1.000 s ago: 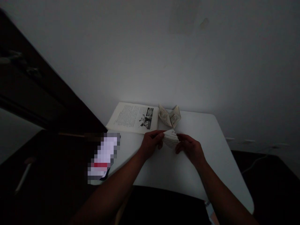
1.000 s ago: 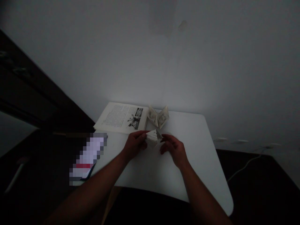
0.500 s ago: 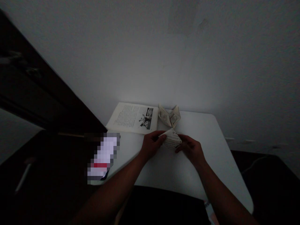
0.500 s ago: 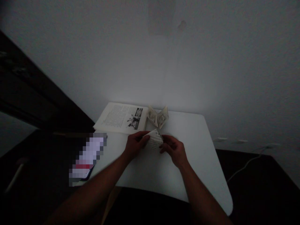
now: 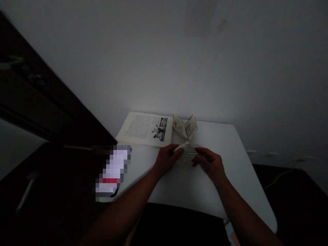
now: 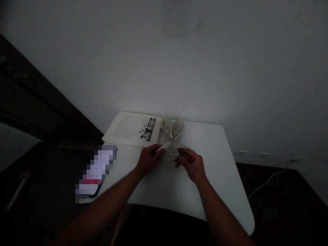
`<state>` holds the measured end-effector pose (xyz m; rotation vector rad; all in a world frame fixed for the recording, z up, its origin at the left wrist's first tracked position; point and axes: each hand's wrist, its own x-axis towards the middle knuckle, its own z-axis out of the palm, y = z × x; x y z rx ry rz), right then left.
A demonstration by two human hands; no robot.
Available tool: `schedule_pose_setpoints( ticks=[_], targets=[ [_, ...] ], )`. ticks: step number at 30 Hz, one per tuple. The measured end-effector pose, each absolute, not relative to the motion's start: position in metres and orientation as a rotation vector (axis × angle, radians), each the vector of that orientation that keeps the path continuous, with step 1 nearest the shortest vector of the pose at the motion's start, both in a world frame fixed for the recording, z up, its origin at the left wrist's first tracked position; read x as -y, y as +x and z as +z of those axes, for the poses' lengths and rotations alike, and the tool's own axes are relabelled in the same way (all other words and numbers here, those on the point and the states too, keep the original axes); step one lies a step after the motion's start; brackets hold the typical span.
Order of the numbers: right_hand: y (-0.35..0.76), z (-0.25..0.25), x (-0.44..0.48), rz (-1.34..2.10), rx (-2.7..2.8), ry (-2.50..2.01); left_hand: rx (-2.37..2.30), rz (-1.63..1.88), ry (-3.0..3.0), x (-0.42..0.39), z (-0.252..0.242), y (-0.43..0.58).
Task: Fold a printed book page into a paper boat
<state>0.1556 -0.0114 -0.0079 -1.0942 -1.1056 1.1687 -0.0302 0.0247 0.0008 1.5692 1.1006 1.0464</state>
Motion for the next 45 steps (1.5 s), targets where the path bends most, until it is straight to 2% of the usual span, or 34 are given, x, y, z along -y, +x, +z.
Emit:
schedule_pose_setpoints(
  ticks=[20, 37, 45],
  targets=[
    [0.1563, -0.0048, 0.0126, 1.143, 1.155, -1.24, -1.095, 0.971, 1.634, -0.0224, 0.0061, -0.0296],
    [0.1593, -0.005, 0.0143, 1.123, 1.212, -1.24, -0.927, 0.766, 1.524, -0.0243, 0.0, -0.0329],
    [0.158, -0.0058, 0.014, 1.199, 1.214, -1.194, -0.928, 0.776, 1.47, -0.0252, 0.0, -0.0334]
  ],
)
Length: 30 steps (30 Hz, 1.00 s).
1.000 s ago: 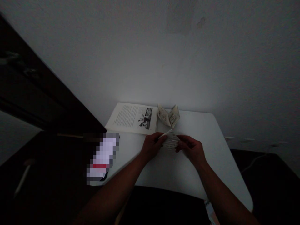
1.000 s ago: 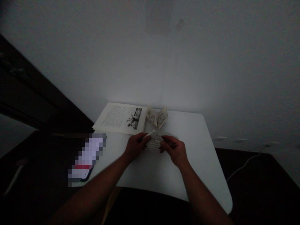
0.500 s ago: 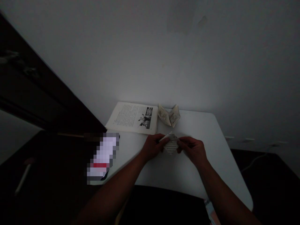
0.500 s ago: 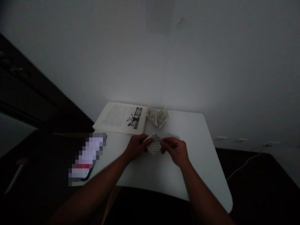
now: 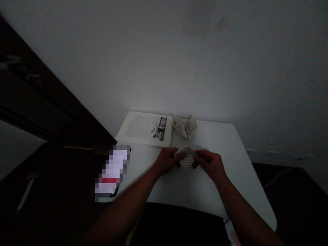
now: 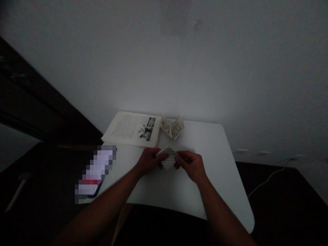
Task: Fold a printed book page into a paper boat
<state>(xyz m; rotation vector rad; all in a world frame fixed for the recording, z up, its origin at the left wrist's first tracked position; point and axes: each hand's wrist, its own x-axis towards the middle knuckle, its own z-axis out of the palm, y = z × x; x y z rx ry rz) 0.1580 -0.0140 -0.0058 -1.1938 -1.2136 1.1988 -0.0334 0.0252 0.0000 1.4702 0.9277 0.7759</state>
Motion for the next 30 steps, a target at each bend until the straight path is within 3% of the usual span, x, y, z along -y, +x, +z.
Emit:
schedule_pose_setpoints(
  ticks=[12, 30],
  targets=[
    [0.1592, -0.0049, 0.0138, 1.155, 1.192, -1.184, -0.746, 0.861, 1.324, -0.0247, -0.0006, -0.0335],
    [0.162, -0.0072, 0.0097, 1.537, 0.858, -0.881, -0.493, 0.862, 0.88, -0.0332, -0.0054, -0.034]
  ],
)
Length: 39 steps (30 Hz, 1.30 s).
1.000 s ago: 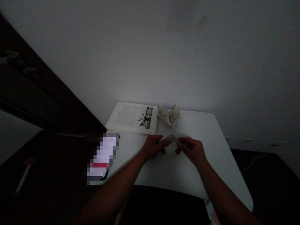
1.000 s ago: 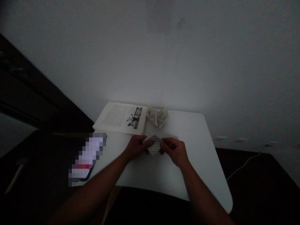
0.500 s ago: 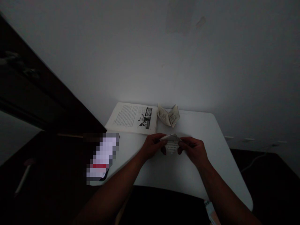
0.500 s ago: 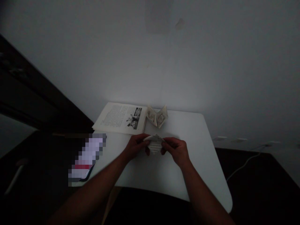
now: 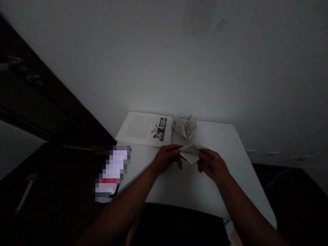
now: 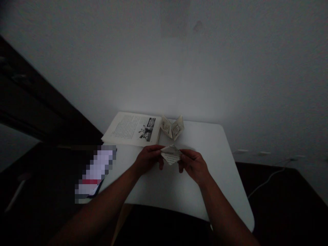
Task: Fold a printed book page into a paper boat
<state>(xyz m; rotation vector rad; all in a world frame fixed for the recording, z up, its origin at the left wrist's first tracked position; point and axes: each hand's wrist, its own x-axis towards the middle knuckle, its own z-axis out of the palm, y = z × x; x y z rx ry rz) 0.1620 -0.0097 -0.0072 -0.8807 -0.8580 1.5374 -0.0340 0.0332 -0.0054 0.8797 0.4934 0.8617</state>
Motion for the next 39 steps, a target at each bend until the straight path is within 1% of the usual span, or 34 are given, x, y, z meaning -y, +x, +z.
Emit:
schedule_pose_setpoints(
  ticks=[10, 17, 26, 32, 36, 39],
  targets=[
    [0.162, -0.008, 0.009, 1.526, 0.89, -0.898, -0.52, 0.862, 0.903, -0.033, -0.006, -0.035],
    [0.161, -0.016, 0.009, 1.499, 0.944, -0.84, -0.629, 0.943, 0.98, -0.031, -0.006, -0.035],
    [0.16, -0.006, 0.01, 1.548, 0.872, -0.838, -0.6, 0.921, 0.943, -0.031, -0.003, -0.034],
    [0.161, -0.009, 0.009, 1.572, 0.857, -0.796, -0.582, 0.916, 0.939, -0.03, -0.002, -0.034],
    [0.162, -0.015, 0.009, 1.538, 0.953, -0.833, -0.783, 0.998, 1.147, -0.028, -0.005, -0.032],
    [0.161, -0.018, 0.01, 1.503, 1.094, -0.95, -0.976, 1.034, 1.354, -0.025, -0.006, -0.03]
  ],
)
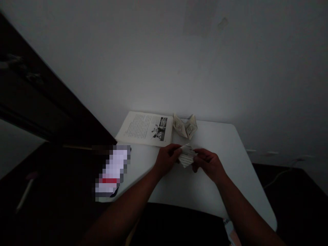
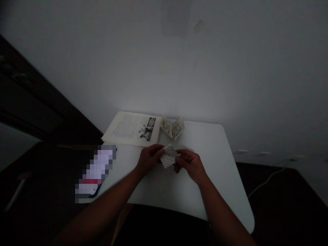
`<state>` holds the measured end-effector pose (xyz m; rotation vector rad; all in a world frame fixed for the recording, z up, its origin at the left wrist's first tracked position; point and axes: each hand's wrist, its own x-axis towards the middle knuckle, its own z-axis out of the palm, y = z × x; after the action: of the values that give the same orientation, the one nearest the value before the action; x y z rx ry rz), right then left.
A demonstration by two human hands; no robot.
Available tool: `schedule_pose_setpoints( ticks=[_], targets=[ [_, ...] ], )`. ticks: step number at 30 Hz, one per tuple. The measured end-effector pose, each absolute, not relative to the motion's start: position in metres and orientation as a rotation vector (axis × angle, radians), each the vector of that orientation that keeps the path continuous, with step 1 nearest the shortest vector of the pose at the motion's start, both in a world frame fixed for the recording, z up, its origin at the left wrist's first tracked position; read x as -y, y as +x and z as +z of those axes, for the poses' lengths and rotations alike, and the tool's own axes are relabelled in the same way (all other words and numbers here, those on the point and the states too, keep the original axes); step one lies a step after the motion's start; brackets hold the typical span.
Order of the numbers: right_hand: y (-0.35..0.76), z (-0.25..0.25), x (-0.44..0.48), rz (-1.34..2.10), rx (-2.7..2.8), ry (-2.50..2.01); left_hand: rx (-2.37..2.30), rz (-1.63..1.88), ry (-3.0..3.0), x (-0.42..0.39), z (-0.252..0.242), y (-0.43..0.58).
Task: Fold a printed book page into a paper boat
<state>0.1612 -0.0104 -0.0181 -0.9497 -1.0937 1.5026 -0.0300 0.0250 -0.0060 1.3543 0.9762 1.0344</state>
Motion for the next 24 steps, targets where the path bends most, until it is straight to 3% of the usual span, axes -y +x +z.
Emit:
schedule_pose_setpoints(
  ticks=[5, 17, 24],
  targets=[
    [0.159, -0.013, 0.013, 1.331, 1.27, -1.158, -1.129, 0.968, 1.645, -0.025, -0.006, -0.028],
    [0.163, -0.01, 0.01, 0.347, 1.895, -1.53, -1.42, 0.741, 2.285, -0.021, -0.006, -0.023],
    [0.165, -0.009, 0.009, 0.229, 1.976, -1.587, -1.441, 0.601, 2.546, -0.02, -0.009, -0.021]
  ],
)
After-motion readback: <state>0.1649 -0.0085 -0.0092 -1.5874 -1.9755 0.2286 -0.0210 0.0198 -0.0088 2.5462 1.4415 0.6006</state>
